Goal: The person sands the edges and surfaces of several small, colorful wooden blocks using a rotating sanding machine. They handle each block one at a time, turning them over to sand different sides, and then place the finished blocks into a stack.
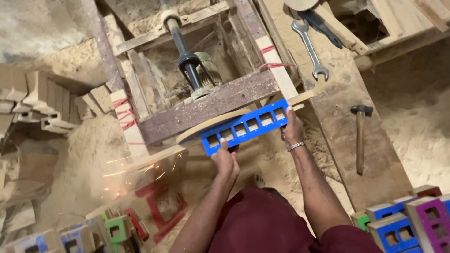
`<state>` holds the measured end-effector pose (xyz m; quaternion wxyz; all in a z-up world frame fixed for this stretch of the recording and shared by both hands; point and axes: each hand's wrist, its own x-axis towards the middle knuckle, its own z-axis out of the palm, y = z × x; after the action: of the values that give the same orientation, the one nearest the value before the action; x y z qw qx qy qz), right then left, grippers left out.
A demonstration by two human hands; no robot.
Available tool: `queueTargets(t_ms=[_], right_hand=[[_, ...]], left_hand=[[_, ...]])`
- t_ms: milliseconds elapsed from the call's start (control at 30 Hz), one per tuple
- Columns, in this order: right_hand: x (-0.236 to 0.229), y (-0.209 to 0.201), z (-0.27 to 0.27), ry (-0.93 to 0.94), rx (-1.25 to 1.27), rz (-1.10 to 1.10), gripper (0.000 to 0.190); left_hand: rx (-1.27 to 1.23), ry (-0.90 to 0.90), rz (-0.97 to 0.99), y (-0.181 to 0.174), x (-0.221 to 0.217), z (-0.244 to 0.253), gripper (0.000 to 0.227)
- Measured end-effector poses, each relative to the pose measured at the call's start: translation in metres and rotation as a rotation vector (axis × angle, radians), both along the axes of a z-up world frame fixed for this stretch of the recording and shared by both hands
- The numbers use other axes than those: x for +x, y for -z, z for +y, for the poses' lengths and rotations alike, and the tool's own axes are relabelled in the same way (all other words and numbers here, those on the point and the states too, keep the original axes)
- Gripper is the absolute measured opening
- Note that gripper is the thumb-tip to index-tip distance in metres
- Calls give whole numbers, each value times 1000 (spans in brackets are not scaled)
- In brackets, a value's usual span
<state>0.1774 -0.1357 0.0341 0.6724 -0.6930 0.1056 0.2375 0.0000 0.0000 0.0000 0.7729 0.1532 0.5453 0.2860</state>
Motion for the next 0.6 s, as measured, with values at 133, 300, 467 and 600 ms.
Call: queueTargets(t_ms=[133,300,467,600], right_hand=[[18,5,-15,-31,-60,-34,52],[40,7,-28,-6,-154,36,53],[31,-6,-50,-183,167,15,52],[-18,-19,-99,-486,488,-279,63]], left_hand=[[-14,-68,-80,6,21,-15,27],[26,-80,-123,13,44,-25,27],[42,-53,-516,0,12,-38,34],[-185,96,-705,-22,-84,-44,50]])
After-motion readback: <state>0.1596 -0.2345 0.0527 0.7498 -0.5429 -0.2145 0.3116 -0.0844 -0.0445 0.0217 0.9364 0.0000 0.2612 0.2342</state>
